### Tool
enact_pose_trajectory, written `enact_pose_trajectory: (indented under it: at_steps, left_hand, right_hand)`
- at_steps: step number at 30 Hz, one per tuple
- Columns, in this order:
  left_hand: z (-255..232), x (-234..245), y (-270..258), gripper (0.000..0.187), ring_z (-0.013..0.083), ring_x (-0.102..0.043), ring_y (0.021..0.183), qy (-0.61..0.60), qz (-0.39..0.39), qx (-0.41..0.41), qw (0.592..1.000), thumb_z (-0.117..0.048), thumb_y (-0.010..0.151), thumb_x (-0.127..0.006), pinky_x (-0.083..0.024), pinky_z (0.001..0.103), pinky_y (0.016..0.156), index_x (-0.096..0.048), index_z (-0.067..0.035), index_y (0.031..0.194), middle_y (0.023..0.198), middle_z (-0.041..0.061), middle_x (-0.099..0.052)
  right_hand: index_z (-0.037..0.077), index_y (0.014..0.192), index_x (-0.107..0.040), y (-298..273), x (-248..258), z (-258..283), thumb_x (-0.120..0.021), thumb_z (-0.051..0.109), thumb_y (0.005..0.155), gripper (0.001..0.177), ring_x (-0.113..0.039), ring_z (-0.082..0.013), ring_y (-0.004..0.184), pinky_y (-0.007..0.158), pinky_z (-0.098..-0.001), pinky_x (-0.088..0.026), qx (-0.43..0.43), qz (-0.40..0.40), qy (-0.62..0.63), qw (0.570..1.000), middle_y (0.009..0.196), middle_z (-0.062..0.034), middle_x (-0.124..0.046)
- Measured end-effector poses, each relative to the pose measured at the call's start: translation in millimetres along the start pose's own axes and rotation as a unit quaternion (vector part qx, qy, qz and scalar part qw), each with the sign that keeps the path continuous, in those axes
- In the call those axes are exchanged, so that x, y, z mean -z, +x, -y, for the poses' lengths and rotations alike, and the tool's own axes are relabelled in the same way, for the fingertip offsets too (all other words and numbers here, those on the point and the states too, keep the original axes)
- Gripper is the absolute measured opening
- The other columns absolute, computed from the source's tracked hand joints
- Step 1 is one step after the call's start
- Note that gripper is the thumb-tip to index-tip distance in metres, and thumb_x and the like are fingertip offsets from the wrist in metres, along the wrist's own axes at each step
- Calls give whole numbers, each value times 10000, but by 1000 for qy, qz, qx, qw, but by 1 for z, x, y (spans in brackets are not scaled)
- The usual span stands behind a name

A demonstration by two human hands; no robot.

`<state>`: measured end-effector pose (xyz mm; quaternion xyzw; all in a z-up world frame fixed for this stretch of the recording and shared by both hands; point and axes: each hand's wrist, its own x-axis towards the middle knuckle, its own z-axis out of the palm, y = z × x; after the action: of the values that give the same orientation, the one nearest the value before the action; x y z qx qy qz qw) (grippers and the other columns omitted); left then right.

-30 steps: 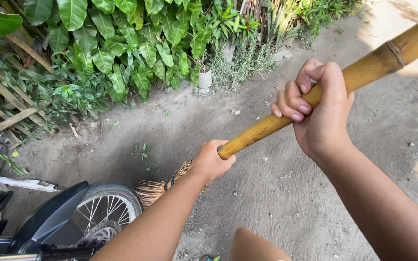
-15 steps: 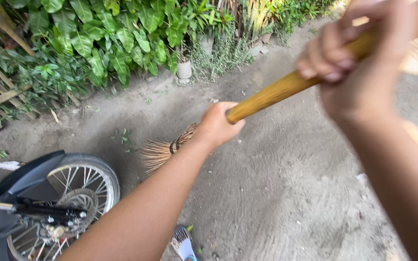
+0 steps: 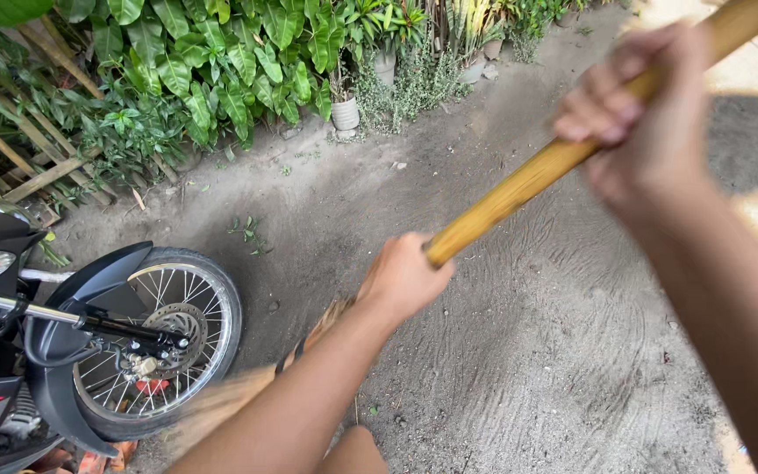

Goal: The person sweeps the outdoor dirt ground using a broom.

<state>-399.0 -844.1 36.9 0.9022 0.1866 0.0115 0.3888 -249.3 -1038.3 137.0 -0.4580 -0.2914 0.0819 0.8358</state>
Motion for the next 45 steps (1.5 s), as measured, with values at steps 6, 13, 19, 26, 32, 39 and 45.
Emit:
enact_pose_trajectory:
  at_steps: [6, 13, 19, 26, 32, 39, 45]
  left_hand:
    - [-18, 2, 53, 252, 306, -775, 819, -25, -26, -145, 989, -283, 830, -710, -592, 418, 775, -760, -132, 1026, 856, 135, -784]
    - [116, -47, 34, 281, 221, -750, 748, -83, 5, -62, 995, -247, 765, -753, -575, 390, 711, -751, -44, 960, 795, 131, -761]
    - [85, -33, -7, 376, 253, -750, 784, -9, 59, -3, 998, -283, 770, -756, -582, 395, 748, -746, -125, 1112, 835, 119, -762]
    - [-72, -33, -1, 355, 345, -730, 896, -3, -28, -194, 981, -333, 778, -756, -577, 447, 805, -766, -169, 1092, 931, 144, -761]
    - [-103, -122, 7, 267, 338, -751, 877, -117, -84, -311, 940, -238, 787, -747, -586, 406, 771, -777, -112, 1021, 897, 154, -767]
    - [-30, -253, -124, 218, 262, -763, 750, -69, 63, -19, 995, -238, 763, -711, -570, 401, 706, -761, -87, 912, 801, 135, -758]
    - [-110, -257, -170, 270, 252, -761, 801, 17, 157, 3, 987, -293, 825, -718, -595, 406, 754, -736, -136, 1044, 848, 110, -764]
  right_hand:
    - [156, 833, -382, -12, -16, 43, -476, 406, 1120, 392, -224, -80, 517, 623, -296, -312, 92, 18, -41, 995, 610, 48, -251]
    - [114, 754, -416, -33, -82, -49, -482, 270, 926, 242, -245, -104, 409, 459, -333, -360, -33, -29, -4, 999, 512, 21, -275]
    - [162, 766, -355, -50, -30, -63, -540, 240, 907, 245, -274, -111, 485, 525, -346, -386, -50, -183, -25, 982, 560, 42, -259]
    - [162, 844, -392, -50, 85, 80, -557, 330, 1100, 348, -221, -99, 582, 613, -266, -298, 98, -134, 5, 986, 627, 61, -219]
    - [126, 833, -364, -91, 112, 127, -509, 454, 1098, 445, -238, -124, 575, 620, -305, -295, 141, 12, -76, 987, 646, 26, -243]
    - [141, 735, -382, -203, 114, 82, -540, 271, 901, 264, -267, -129, 405, 478, -353, -393, -90, -182, -30, 979, 493, 8, -270]
    - [173, 805, -359, -249, 211, 122, -562, 230, 954, 258, -276, -102, 481, 553, -311, -364, -55, -242, 11, 969, 553, 58, -256]
